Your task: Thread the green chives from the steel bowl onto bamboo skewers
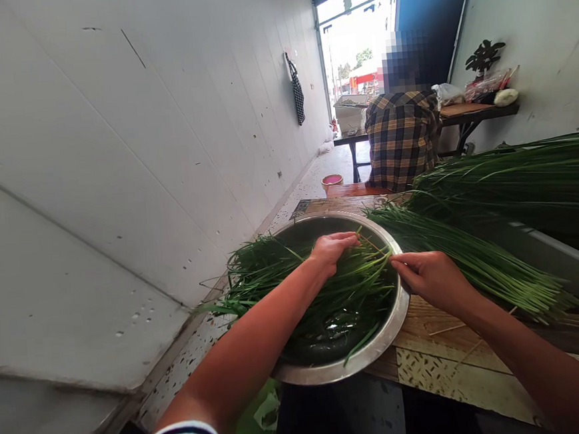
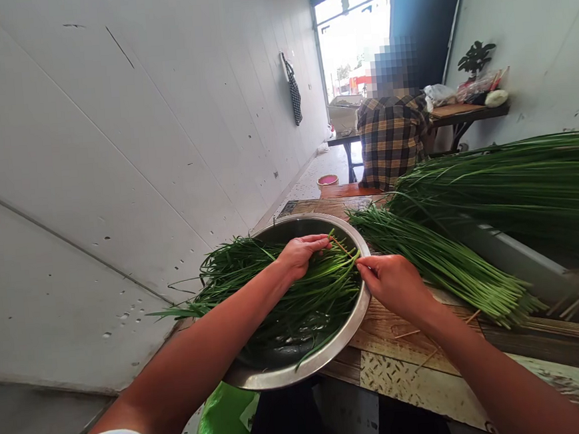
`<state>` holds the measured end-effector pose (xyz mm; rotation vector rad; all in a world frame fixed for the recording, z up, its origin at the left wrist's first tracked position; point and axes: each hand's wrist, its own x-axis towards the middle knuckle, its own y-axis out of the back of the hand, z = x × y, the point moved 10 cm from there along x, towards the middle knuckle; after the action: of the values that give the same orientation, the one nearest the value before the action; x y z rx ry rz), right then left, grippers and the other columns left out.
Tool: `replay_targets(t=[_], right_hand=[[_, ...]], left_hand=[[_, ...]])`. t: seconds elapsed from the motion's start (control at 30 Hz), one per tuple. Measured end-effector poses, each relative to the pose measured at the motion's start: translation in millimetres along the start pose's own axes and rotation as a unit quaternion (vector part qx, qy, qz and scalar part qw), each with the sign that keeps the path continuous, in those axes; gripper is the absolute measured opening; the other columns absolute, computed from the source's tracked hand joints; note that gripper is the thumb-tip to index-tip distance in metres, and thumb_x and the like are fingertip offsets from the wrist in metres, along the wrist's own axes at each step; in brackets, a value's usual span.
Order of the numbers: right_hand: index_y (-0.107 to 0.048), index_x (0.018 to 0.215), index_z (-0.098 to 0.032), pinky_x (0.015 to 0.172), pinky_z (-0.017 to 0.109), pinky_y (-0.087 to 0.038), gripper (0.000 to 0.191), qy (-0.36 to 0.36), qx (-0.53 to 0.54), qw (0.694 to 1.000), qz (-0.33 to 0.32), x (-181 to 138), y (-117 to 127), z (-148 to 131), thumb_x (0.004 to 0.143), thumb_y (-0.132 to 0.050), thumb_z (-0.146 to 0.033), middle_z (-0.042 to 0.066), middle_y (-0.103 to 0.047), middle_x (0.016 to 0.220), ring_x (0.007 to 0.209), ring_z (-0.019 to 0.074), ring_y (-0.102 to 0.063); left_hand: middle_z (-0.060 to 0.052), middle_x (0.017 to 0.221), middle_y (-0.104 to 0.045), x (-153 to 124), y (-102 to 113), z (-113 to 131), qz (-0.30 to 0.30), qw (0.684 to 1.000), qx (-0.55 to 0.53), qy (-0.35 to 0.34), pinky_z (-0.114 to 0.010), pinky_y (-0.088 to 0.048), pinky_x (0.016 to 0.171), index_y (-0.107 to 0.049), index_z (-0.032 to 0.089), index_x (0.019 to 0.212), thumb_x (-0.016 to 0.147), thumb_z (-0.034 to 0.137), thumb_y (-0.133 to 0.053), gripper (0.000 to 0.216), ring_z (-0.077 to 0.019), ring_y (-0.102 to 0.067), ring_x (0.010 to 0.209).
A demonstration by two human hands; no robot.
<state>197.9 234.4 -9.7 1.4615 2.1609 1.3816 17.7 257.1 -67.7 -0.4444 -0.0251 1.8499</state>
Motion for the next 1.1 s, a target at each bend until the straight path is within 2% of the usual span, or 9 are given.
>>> replay_targets(t=[0.17,0.4,0.47,0.57,0.67,0.73,0.83,0.93,1.1], right_hand=[[-0.076,0.082,-0.021,0.055,0.025,-0.042,0.034,0.002,-0.004,1.0,0.0,-1,1,-1,0.087,-0.045,-0.034,0.005,-0.074,0.074,0.059,0.0168,-0.063],[-0.075,0.082,-0.022,0.056,0.025,-0.042,0.033,0.006,0.012,1.0,0.01,-1,1,-1,0.087,-0.045,-0.034,0.003,-0.073,0.073,0.06,0.0162,-0.063],[-0.075,0.082,-0.022,0.058,0.025,-0.043,0.032,0.005,0.014,1.0,0.015,0,2,-1,0.087,-0.046,-0.033,0.003,-0.074,0.073,0.061,0.0164,-0.064],[-0.076,0.084,-0.022,0.058,0.025,-0.043,0.031,-0.003,0.018,1.0,0.018,1,2,1,0.087,-0.047,-0.033,0.003,-0.074,0.075,0.062,0.0166,-0.064],[-0.076,0.088,-0.021,0.056,0.026,-0.043,0.032,-0.009,0.018,1.0,0.016,1,2,2,0.087,-0.047,-0.034,0.003,-0.074,0.076,0.061,0.0167,-0.064],[-0.076,0.09,-0.02,0.055,0.026,-0.043,0.032,-0.011,0.01,1.0,0.011,1,1,2,0.086,-0.047,-0.034,0.004,-0.075,0.076,0.06,0.0169,-0.064],[-0.077,0.09,-0.021,0.054,0.026,-0.043,0.032,-0.014,-0.003,1.0,0.006,1,1,3,0.086,-0.048,-0.034,0.004,-0.075,0.076,0.06,0.017,-0.065],[-0.077,0.088,-0.022,0.054,0.025,-0.044,0.031,-0.015,-0.007,1.0,0.006,1,2,3,0.086,-0.048,-0.034,0.003,-0.075,0.077,0.061,0.0169,-0.066],[-0.077,0.087,-0.023,0.056,0.025,-0.045,0.029,-0.017,-0.006,1.0,0.005,2,3,1,0.084,-0.05,-0.033,0.004,-0.076,0.08,0.064,0.018,-0.068]], left_hand=[[-0.006,0.062,-0.067,-3,-1,3,0.0,1.0,0.012,-0.008,-0.023,-0.042,0.06,-0.072,0.009,0.073,0.061,0.012,-0.078,0.013,-0.0091,-0.057,0.057],[-0.006,0.064,-0.067,-5,-7,-2,-0.026,1.0,0.008,-0.002,-0.026,-0.046,0.062,-0.072,0.009,0.072,0.055,0.016,-0.083,0.022,-0.0099,-0.056,0.056],[-0.007,0.067,-0.068,-10,-15,-5,-0.049,0.998,0.036,-0.002,-0.027,-0.047,0.063,-0.073,0.009,0.074,0.055,0.018,-0.082,0.023,-0.0109,-0.057,0.058],[-0.006,0.068,-0.069,-26,-33,1,-0.103,0.983,0.147,-0.027,-0.027,-0.047,0.066,-0.074,0.01,0.076,0.057,0.02,-0.08,0.022,-0.0118,-0.057,0.06],[-0.005,0.07,-0.07,-36,-40,25,-0.129,0.946,0.28,-0.097,-0.028,-0.046,0.07,-0.076,0.014,0.073,0.061,0.024,-0.077,0.016,-0.0147,-0.058,0.066],[-0.005,0.074,-0.071,-32,-29,49,-0.074,0.914,0.36,-0.174,-0.03,-0.044,0.078,-0.076,0.016,0.072,0.065,0.025,-0.073,0.011,-0.0186,-0.061,0.076],[-0.007,0.085,-0.072,-19,-5,72,0.042,0.837,0.477,-0.266,-0.037,-0.037,0.093,-0.076,0.02,0.076,0.072,0.019,-0.066,0.011,-0.0239,-0.06,0.093],[-0.008,0.089,-0.072,-4,1,62,0.046,0.784,0.555,-0.275,-0.042,-0.03,0.098,-0.075,0.023,0.076,0.071,0.016,-0.066,0.012,-0.0267,-0.057,0.098],[-0.01,0.089,-0.069,-7,-8,55,0.018,0.742,0.612,-0.273,-0.042,-0.029,0.095,-0.074,0.023,0.067,0.067,0.019,-0.071,0.005,-0.029,-0.053,0.099]])
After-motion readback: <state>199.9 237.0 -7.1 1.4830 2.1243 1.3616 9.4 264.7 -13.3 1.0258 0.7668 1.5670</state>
